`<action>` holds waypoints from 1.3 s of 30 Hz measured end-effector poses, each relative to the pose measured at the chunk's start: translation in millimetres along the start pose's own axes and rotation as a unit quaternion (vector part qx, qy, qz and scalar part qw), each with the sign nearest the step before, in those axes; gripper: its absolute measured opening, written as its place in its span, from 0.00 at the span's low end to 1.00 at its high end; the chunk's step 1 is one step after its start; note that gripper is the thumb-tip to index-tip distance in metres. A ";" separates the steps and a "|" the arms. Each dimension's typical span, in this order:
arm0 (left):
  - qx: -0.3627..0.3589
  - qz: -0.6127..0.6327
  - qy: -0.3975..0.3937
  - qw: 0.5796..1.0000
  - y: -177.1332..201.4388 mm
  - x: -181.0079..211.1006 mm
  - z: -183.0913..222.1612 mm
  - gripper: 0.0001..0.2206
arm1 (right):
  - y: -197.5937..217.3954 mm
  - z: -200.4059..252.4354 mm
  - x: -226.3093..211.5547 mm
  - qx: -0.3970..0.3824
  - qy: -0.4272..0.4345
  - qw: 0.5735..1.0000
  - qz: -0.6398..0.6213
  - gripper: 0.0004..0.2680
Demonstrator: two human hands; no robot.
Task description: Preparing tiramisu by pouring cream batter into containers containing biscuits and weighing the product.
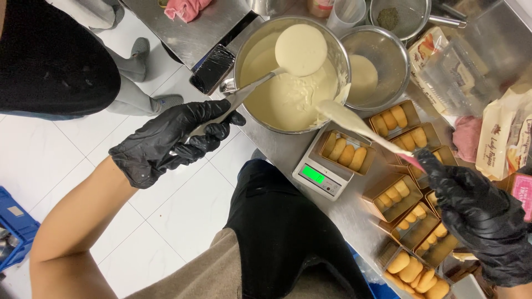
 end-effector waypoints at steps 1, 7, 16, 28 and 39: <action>0.001 -0.001 -0.002 1.000 0.4 0.4 2.5 0.19 | -3.3 0.8 12.0 0.001 0.002 1.000 0.000 0.24; -0.006 0.025 0.014 1.000 0.7 1.0 17.4 0.20 | -21.8 -19.0 93.0 0.150 0.005 0.886 -0.439 0.09; -0.006 0.035 0.012 0.999 -6.1 -8.5 40.6 0.19 | -54.3 -129.3 50.1 0.137 -0.134 0.892 -0.410 0.15; -0.046 0.127 -0.017 0.991 -15.8 -10.2 31.2 0.17 | -84.9 -143.8 56.8 0.052 -0.131 0.848 -0.511 0.16; -0.040 0.074 -0.016 0.996 -6.8 -19.4 1.8 0.19 | -56.6 -72.3 -45.5 0.066 -0.008 0.985 0.161 0.18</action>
Point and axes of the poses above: each hand's wrist, its own z-axis away from the middle knuckle, its own y-axis out of the back of the hand, x = y × z, the point moved 5 cm from there along -z, towards the middle knuckle, and after that the axes turned 15 degrees about -z, right-handed, at the moved point
